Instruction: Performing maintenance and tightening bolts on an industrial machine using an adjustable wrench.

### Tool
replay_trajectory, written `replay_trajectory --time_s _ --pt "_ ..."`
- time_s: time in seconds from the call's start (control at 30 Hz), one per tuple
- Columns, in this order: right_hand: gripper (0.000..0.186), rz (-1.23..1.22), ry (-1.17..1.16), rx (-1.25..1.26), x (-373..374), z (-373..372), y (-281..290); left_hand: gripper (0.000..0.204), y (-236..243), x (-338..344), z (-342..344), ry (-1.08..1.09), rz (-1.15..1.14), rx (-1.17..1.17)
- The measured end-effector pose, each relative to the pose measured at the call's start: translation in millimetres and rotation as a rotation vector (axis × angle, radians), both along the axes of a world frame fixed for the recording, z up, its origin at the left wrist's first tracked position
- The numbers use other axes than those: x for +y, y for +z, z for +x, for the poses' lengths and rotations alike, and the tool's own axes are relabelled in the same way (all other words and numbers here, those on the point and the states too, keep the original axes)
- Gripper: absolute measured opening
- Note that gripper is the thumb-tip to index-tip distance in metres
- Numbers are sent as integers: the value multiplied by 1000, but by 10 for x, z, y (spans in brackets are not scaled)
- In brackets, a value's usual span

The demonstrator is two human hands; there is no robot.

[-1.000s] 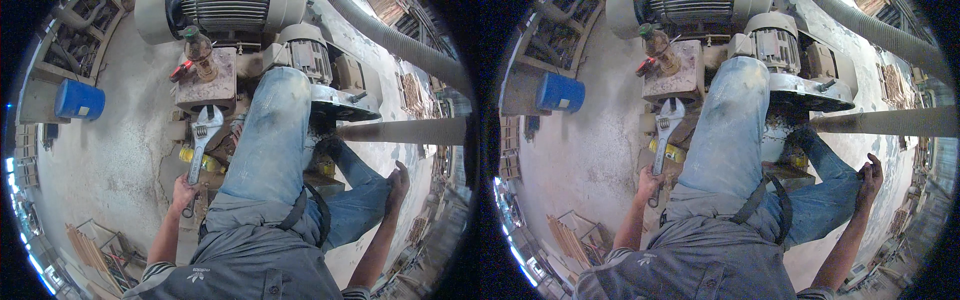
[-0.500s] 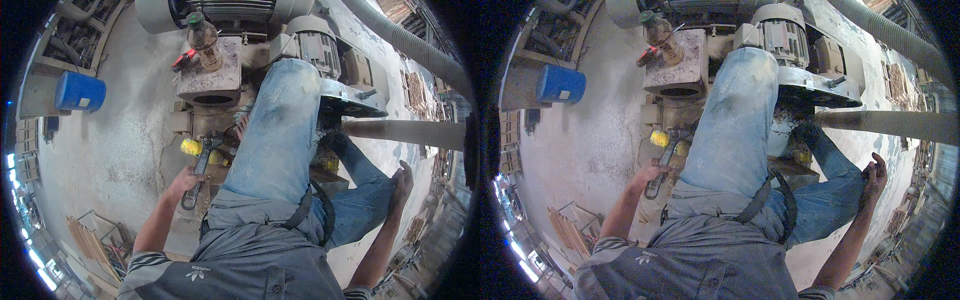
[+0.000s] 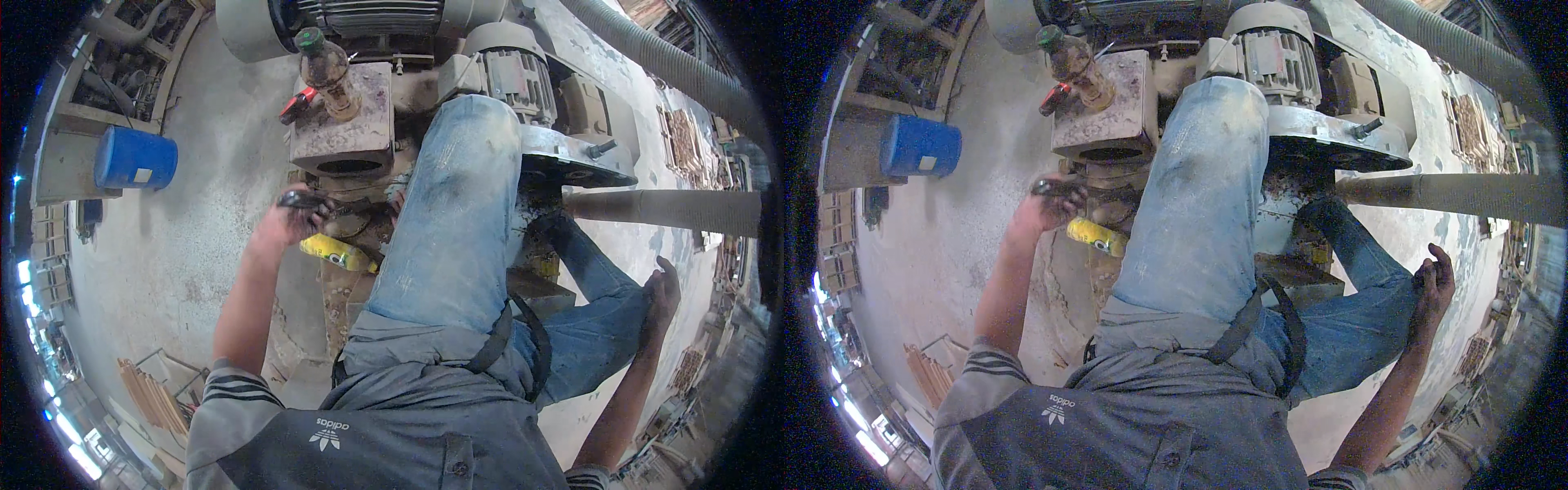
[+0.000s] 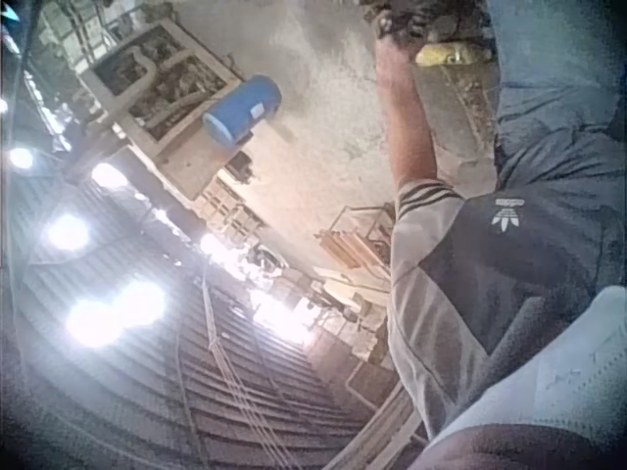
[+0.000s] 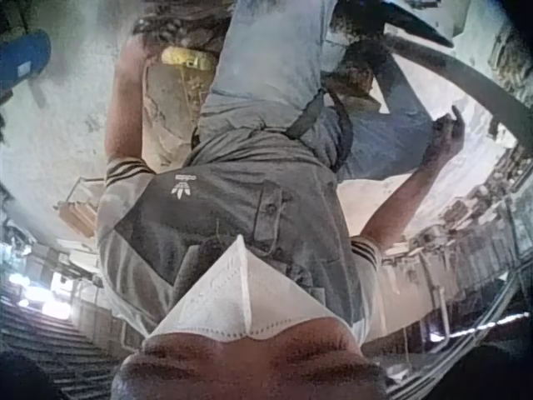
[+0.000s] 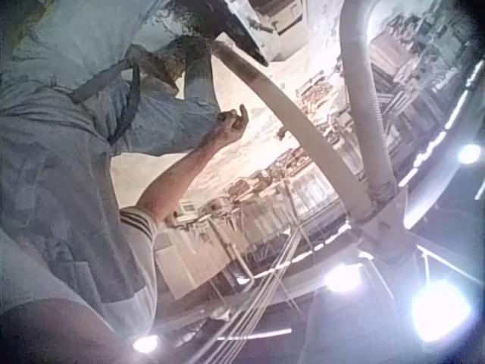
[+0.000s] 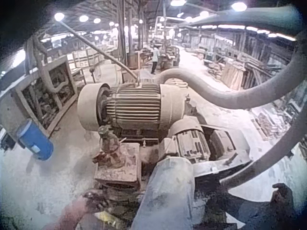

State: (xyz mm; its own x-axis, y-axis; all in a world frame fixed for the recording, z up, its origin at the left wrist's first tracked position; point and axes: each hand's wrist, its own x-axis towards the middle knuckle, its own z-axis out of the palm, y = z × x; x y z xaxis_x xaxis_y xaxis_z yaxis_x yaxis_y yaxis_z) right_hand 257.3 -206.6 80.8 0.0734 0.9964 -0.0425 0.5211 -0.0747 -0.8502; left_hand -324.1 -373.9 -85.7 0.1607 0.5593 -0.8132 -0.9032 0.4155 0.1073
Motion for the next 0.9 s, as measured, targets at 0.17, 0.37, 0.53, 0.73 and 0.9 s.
replay_trajectory --time_s 0.17,0.37,0.53,0.73,0.9 --pt "29 17 -16 -53 -16 10 -14 28 -76 322 -55 -95 105 344" --pt "27 39 -1 -13 -33 -36 1 43 -83 543 25 -100 134 442" --pt "30 17 10 -94 -25 -31 24 53 -130 498 113 -60 100 456" --pt "31 1 29 -101 -2 29 -26 54 -366 485 26 44 93 443" --pt "30 -3 8 -115 -31 -33 19 48 -326 483 36 -5 45 492"
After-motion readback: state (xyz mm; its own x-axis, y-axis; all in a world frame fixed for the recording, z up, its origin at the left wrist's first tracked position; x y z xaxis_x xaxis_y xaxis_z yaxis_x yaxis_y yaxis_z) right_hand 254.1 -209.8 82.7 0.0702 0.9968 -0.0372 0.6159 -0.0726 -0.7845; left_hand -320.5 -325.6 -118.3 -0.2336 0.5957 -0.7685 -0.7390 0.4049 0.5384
